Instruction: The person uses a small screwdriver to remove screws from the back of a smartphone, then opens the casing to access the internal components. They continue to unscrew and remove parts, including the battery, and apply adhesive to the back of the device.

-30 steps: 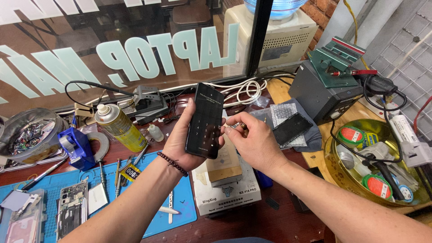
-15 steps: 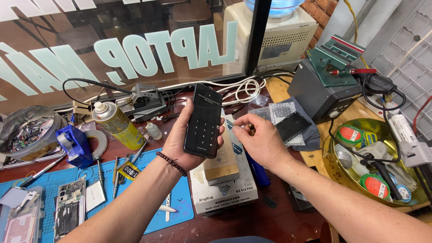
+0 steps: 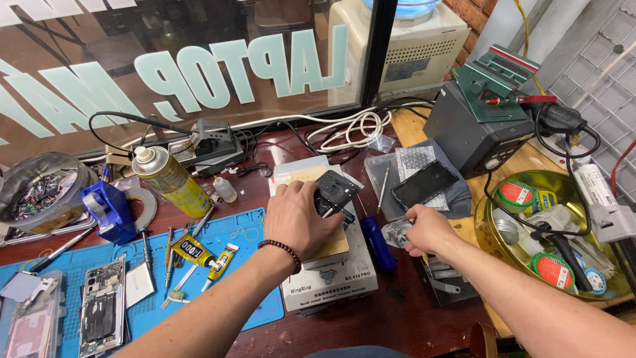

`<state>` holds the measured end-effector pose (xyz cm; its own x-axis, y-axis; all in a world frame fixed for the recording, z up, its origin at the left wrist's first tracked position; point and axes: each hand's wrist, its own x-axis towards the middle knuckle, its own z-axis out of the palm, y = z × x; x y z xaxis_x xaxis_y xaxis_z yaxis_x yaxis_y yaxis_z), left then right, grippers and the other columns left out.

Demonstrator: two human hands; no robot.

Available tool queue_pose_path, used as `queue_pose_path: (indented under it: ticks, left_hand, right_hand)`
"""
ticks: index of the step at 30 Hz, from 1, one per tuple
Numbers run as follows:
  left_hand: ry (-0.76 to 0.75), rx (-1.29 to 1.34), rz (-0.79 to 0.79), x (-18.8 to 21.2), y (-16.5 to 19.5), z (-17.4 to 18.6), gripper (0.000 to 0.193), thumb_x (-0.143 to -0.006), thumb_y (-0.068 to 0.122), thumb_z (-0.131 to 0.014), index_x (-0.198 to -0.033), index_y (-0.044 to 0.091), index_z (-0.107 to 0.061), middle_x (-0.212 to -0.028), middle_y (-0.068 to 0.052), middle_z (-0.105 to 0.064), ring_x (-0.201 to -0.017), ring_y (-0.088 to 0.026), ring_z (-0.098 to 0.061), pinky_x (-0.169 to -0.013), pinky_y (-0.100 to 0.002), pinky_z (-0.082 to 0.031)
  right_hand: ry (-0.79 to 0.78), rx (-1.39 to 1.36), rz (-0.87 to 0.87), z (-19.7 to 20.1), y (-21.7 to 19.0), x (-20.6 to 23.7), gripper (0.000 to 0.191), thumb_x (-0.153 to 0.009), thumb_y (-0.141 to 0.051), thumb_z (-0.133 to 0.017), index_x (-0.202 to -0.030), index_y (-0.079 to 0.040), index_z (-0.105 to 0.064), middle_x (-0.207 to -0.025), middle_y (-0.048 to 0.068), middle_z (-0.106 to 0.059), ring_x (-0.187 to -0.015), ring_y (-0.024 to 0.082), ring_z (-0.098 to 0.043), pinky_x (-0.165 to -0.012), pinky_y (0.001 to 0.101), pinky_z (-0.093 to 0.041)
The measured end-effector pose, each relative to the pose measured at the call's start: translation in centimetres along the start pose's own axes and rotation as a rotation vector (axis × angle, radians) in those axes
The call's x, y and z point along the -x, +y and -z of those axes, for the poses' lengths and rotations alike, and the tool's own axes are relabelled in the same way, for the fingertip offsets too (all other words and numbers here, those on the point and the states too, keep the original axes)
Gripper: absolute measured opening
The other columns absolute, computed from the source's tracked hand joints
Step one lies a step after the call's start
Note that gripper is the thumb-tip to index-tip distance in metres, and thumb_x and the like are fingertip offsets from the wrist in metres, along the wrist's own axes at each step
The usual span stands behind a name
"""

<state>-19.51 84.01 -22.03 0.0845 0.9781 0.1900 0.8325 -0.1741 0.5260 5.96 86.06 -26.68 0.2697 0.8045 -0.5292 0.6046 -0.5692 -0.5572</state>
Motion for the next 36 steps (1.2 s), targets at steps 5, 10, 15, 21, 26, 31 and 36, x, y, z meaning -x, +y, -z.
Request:
queue_pose_path:
  ticks: [5, 10, 15, 21, 26, 31, 36]
  left_hand:
    - [0.017, -0.034, -0.016, 0.5, 0.7, -0.4, 0.058, -0.068, 0.045, -0.085, -0.109, 0.006, -0.071, -0.108, -0.013, -0.068, -0.106, -0.033, -0.058, -0.089, -0.045, -0.046]
    - [0.023, -0.042, -0.032, 0.7, 0.3, -1.1, 0.058, -0.071, 0.045, -0.084, -0.112, 0.006, -0.070, -0.108, -0.013, -0.067, -0.107, -0.034, -0.057, -0.087, -0.047, -0.045]
    - [0.179, -0.008, 0.031, 1.5, -1.8, -2.1, 0.045, -0.079, 0.031, -0.080, -0.113, 0.003, -0.071, -0.109, -0.017, -0.068, -0.106, -0.038, -0.060, -0.089, -0.047, -0.049]
    - [-0.035, 0.541, 0.665, 1.1, -6.4, -1.5, 0.026, -0.083, 0.017, -0.079, -0.103, 0.002, -0.072, -0.085, -0.009, -0.073, -0.073, -0.021, -0.068, -0.066, -0.038, -0.055]
    - [-0.121, 0.902, 0.889, 1.5, -7.3, -1.0, 0.011, -0.086, 0.007, -0.075, -0.095, 0.002, -0.072, -0.082, -0.006, -0.071, -0.063, -0.013, -0.063, -0.058, -0.031, -0.054]
    - [-0.100, 1.029, 0.940, 1.5, -7.0, -0.6, 0.009, -0.085, 0.005, -0.078, -0.093, 0.003, -0.073, -0.081, -0.007, -0.070, -0.061, -0.014, -0.058, -0.059, -0.030, -0.055]
    - [-0.096, 1.095, 0.950, 1.6, -7.4, -0.8, 0.009, -0.086, 0.005, -0.078, -0.093, 0.006, -0.072, -0.084, -0.005, -0.071, -0.066, -0.013, -0.060, -0.061, -0.030, -0.055]
  right_hand:
    - [-0.023, -0.383, -0.213, 0.8, 0.9, -1.7, 0.043, -0.089, 0.018, -0.054, -0.129, 0.004, -0.057, -0.111, 0.024, -0.068, -0.078, 0.034, -0.074, -0.061, 0.0411, -0.065]
    - [-0.015, -0.478, -0.297, 1.3, 0.1, -3.4, 0.026, -0.091, 0.012, -0.058, -0.118, 0.014, -0.058, -0.106, 0.024, -0.070, -0.082, 0.037, -0.075, -0.065, 0.0408, -0.063]
    - [0.040, -0.460, -0.287, 1.8, -0.1, -4.2, 0.021, -0.091, 0.012, -0.062, -0.111, 0.016, -0.059, -0.105, 0.025, -0.070, -0.081, 0.037, -0.075, -0.065, 0.0414, -0.066]
    - [0.150, 0.035, -0.141, 3.7, -0.8, -3.2, 0.019, -0.096, 0.002, -0.061, -0.105, 0.015, -0.072, -0.094, 0.025, -0.076, -0.076, 0.033, -0.076, -0.056, 0.0387, -0.060]
    - [0.192, -0.600, -0.301, 3.4, 0.1, -5.3, 0.031, -0.100, -0.022, -0.069, -0.107, 0.005, -0.057, -0.088, 0.018, -0.066, -0.073, 0.030, -0.069, -0.053, 0.0371, -0.055]
    - [0.174, -0.607, -0.282, 2.7, 0.9, -7.2, 0.022, -0.098, -0.013, -0.070, -0.102, 0.007, -0.061, -0.088, 0.018, -0.070, -0.072, 0.026, -0.071, -0.057, 0.0336, -0.057]
    - [0.190, -0.598, -0.249, 2.0, 0.6, -6.5, 0.021, -0.099, -0.012, -0.070, -0.100, 0.006, -0.059, -0.085, 0.016, -0.069, -0.070, 0.026, -0.069, -0.056, 0.0341, -0.056]
